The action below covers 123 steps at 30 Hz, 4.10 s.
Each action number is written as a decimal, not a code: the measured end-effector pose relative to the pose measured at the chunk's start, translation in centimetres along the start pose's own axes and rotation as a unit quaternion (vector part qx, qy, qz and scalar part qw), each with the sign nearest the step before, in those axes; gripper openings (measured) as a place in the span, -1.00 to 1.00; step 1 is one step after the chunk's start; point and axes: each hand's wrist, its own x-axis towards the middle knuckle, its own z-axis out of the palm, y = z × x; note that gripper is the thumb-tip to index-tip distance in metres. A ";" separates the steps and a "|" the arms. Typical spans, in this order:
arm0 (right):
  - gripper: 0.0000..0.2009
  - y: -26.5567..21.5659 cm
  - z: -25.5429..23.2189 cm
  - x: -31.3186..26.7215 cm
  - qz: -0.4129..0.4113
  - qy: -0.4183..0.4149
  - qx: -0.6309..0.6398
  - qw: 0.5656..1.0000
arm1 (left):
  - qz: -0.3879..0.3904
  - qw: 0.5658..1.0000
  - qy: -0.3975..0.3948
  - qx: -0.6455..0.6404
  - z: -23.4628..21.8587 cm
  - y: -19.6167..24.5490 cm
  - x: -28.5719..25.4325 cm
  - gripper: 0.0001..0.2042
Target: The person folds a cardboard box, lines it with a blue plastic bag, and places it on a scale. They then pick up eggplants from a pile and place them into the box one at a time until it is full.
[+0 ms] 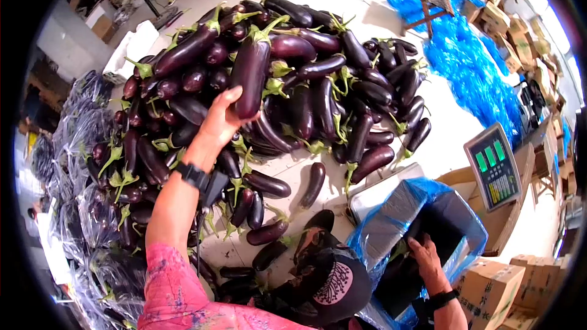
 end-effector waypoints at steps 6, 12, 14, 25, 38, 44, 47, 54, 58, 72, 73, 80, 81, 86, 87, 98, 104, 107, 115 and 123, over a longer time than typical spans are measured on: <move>-0.27 -2.5 -3.9 1.2 0.005 -0.081 -0.140 0.987 | -0.019 0.973 -0.205 0.106 11.1 -1.0 -5.1 -0.22; -0.21 -12.7 -5.4 -7.4 -0.147 -0.210 0.098 0.962 | 0.145 0.701 -0.581 0.386 27.0 -4.6 -5.9 -0.28; -0.11 -13.7 -6.2 -8.9 -0.162 -0.217 -0.019 0.962 | 0.179 0.664 -0.638 0.345 31.2 -8.0 -5.9 -0.28; -0.23 -1.2 -4.1 -4.1 0.066 0.096 0.247 0.962 | 0.442 0.402 -0.595 0.538 30.8 -23.0 -9.7 -0.69; -0.22 3.1 1.0 0.3 -0.066 0.300 -0.186 0.933 | 0.406 0.381 -0.590 0.584 30.7 -23.0 -11.1 -0.81; -0.55 5.6 2.4 2.4 -0.140 0.308 -0.144 0.930 | 0.394 0.498 -0.593 0.496 30.5 -24.3 -10.8 -0.93; -0.35 7.3 2.3 3.7 -0.107 0.362 -0.285 0.881 | 0.480 0.538 -0.516 0.462 28.0 -23.0 -10.2 -0.88; -0.13 5.8 -1.8 2.2 -0.059 0.196 -0.365 0.908 | 0.486 0.653 -0.118 0.569 11.6 -10.7 -5.0 -0.73; -0.22 6.8 -2.3 2.3 -0.155 0.201 -0.312 0.916 | 0.355 0.653 0.309 0.593 -0.8 -2.8 -4.5 -0.52; -0.62 -2.3 -1.7 -5.4 -0.176 0.006 -0.058 0.983 | -0.019 0.970 0.240 0.019 -6.2 -3.4 -8.1 -0.62; -0.68 -5.5 -0.8 -7.0 -0.163 -0.023 -0.099 0.981 | -0.058 0.986 0.153 -0.025 -5.9 -5.4 -9.6 -0.67; -0.66 -12.1 1.0 -9.8 -0.176 -0.091 -0.021 0.980 | -0.181 0.963 -0.182 -0.079 10.6 -6.9 -14.8 -0.11; -0.65 -12.5 1.3 -10.2 -0.166 -0.111 -0.008 0.980 | -0.187 0.953 -0.231 -0.067 12.0 -6.6 -14.3 -0.08; -0.63 -11.0 1.2 -10.8 -0.213 -0.160 0.001 0.964 | -0.207 0.913 -0.352 -0.004 20.0 -5.1 -12.8 -0.14; -0.64 -10.6 0.4 -10.9 -0.230 -0.150 -0.004 0.962 | -0.207 0.912 -0.352 0.050 21.1 -4.7 -12.6 -0.18; -0.64 -2.5 -9.2 -8.8 -0.206 0.010 -0.193 0.959 | -0.143 0.661 -0.491 0.549 32.9 -4.5 -14.4 -0.32; -0.71 -1.6 -7.9 -9.8 -0.188 -0.043 -0.476 0.858 | -0.199 0.501 -0.569 0.621 34.5 -8.7 -15.5 -0.25; -0.69 -1.6 -8.6 -9.7 -0.176 -0.062 -0.480 0.857 | -0.263 0.370 -0.608 0.651 35.1 -10.6 -16.3 -0.13; -0.79 3.6 -4.4 -9.2 -0.243 -0.035 -0.594 0.766 | -0.202 0.338 -0.625 0.674 35.7 -16.5 -17.9 -0.13; -0.82 3.2 -5.5 -9.1 -0.193 -0.089 -0.448 0.869 | -0.160 0.418 -0.599 0.663 35.1 -17.9 -20.1 -0.32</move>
